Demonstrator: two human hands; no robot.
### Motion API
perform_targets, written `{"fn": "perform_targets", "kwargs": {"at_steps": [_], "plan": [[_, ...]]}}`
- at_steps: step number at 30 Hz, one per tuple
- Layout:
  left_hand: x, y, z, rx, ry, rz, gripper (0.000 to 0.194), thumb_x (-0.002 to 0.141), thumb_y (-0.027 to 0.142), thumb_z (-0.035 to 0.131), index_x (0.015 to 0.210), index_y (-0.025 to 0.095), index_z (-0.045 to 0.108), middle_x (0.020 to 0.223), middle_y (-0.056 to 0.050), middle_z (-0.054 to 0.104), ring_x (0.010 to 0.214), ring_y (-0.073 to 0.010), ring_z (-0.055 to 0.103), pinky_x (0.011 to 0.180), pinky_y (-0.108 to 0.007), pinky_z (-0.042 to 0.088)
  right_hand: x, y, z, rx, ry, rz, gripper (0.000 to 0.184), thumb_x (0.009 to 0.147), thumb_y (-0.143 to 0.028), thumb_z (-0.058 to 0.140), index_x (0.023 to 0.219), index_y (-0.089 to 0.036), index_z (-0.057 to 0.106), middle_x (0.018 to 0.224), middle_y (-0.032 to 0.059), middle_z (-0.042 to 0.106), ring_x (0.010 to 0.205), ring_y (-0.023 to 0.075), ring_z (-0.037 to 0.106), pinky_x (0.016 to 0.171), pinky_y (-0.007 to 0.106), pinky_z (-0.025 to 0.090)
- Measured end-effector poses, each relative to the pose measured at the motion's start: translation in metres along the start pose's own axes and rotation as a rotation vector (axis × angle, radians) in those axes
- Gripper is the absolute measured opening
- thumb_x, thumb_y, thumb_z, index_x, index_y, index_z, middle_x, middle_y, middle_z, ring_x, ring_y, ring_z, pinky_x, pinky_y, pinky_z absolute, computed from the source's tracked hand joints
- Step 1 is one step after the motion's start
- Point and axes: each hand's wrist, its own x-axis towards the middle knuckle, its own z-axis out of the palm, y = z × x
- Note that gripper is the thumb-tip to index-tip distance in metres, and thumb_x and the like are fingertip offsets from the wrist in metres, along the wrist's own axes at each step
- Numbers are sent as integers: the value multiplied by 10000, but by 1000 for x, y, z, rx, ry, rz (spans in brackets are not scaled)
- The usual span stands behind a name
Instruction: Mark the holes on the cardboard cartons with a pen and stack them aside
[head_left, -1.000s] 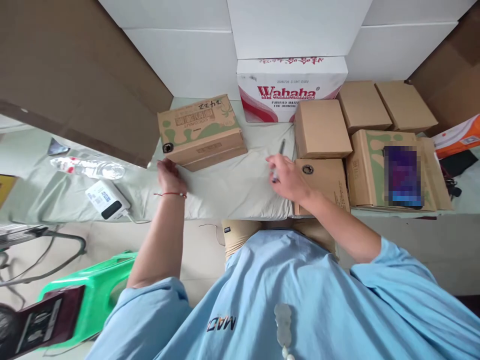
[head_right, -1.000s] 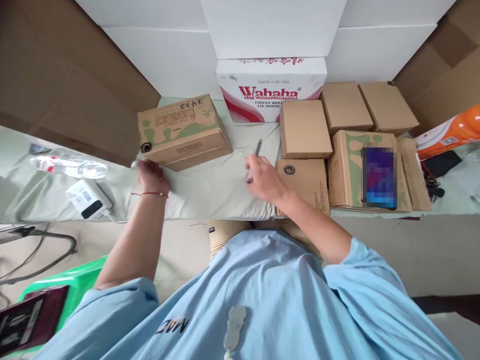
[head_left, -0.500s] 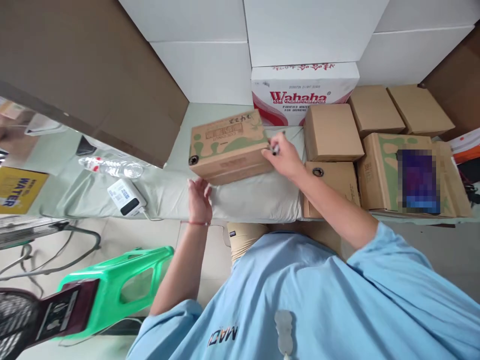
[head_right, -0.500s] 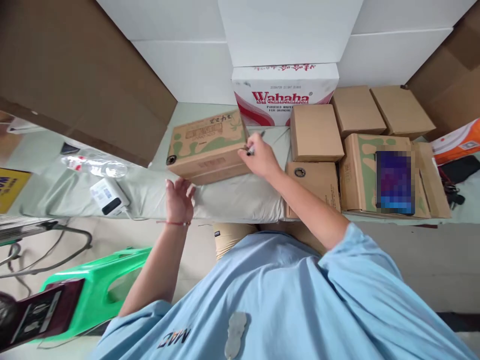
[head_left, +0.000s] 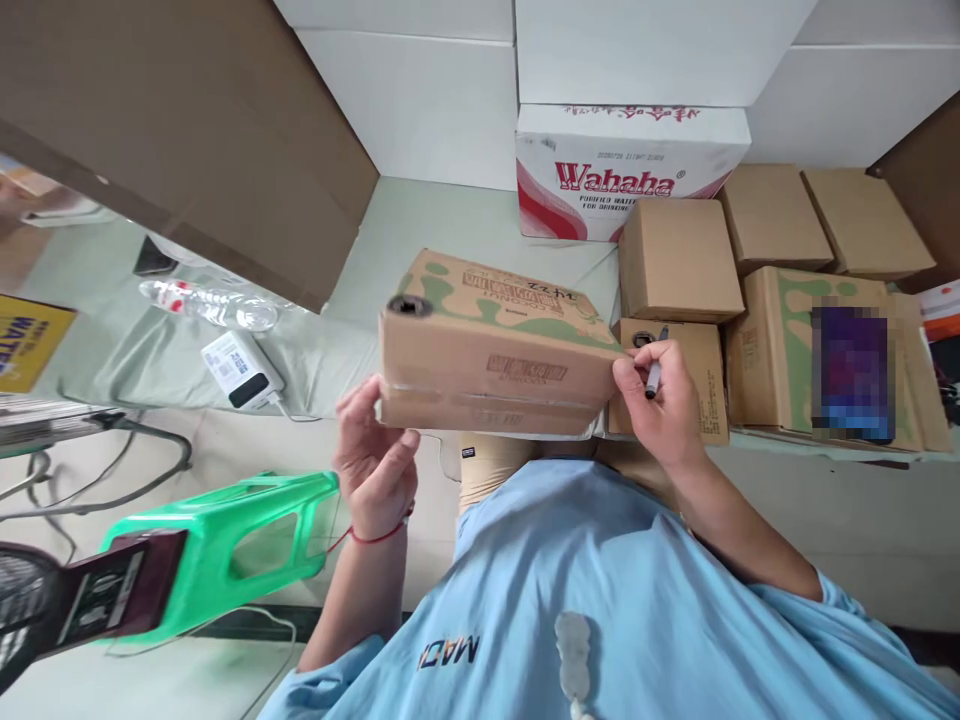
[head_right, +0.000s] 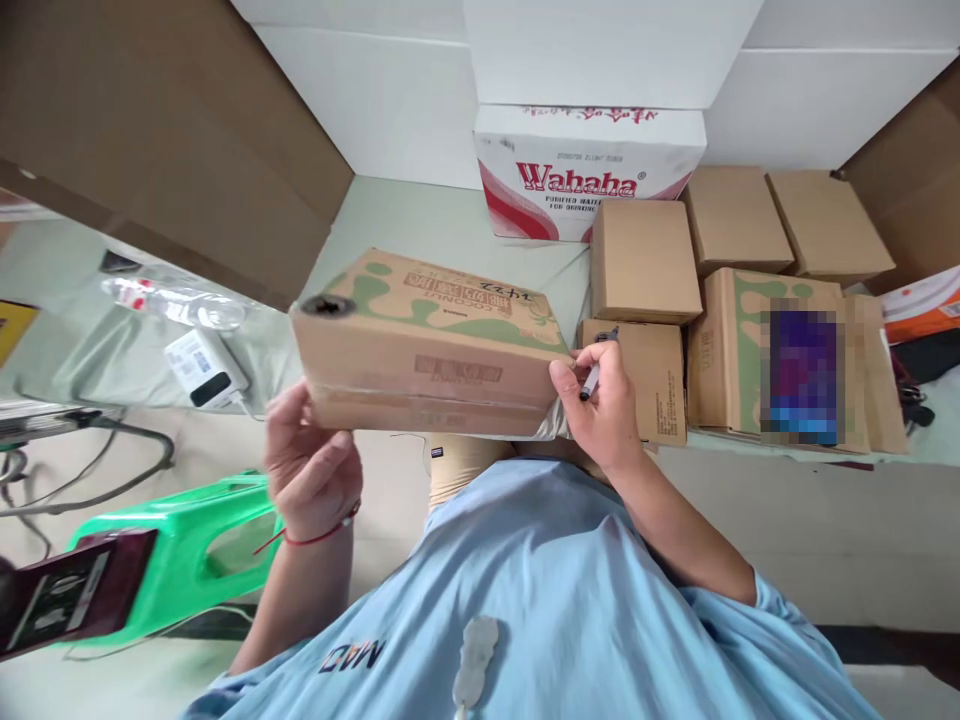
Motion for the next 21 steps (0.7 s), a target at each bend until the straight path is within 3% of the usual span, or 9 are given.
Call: {"fn": "perform_targets", "kwargs": {"at_steps": [2,4,8,10,15,18,21], "plan": [[9,16,2,-18,37,130,633,773,509,931,1380,452,758,1533,-14,614,1534,-348,500,1226,-469,537,4,-3,-2,46,10,-2,347,1043,-582,689,986,-288,514,891,10,721,738,169,705,704,312,597],[15,22,8,-35,40,145,593,802,465,911,1374,484,756,1531,5,622,1476,-318,540,1136,-441,600,8,-3,0,116,1,-1,356,1038,-587,703,991,-293,508,955,35,766,812,189,757,752,332,633],[20,4,20,-68,6,-86,543,820,364,891,1347,391,766,1411,-33,654,1135,-217,653,1055,-387,614,6,6,10,302,-91,4,314,1047,-518,711,1028,-304,481,1160,93,816,1108,257,831,928,414,688],[18,-10,22,-58,22,-172,496,821,331,882,1303,344,768,1308,-43,670,1098,-199,648,1066,-364,588,2,13,11,332,-131,18,281,1047,-459,720,1047,-305,486,1229,110,818,1137,264,836,959,435,696],[5,-28,18,-13,76,-192,312,824,279,853,1129,298,793,1051,-28,652,1115,-215,648,1042,-343,563,-14,22,6,253,-166,47,221,1045,-388,714,1046,-296,513,1235,109,829,1099,254,840,892,396,695],[-3,-21,16,76,34,-100,362,868,291,839,1227,336,824,1123,-33,710,1101,-236,682,1056,-394,566,-17,23,2,140,-96,41,203,1015,-352,715,1027,-288,522,1161,60,821,902,199,806,742,311,634],[-8,-3,18,229,-53,117,424,927,303,807,1342,382,825,1279,-35,783,1290,-306,684,1217,-505,496,-14,26,-2,42,32,67,216,946,-301,737,982,-282,526,909,-25,732,650,141,648,598,274,513]]}}
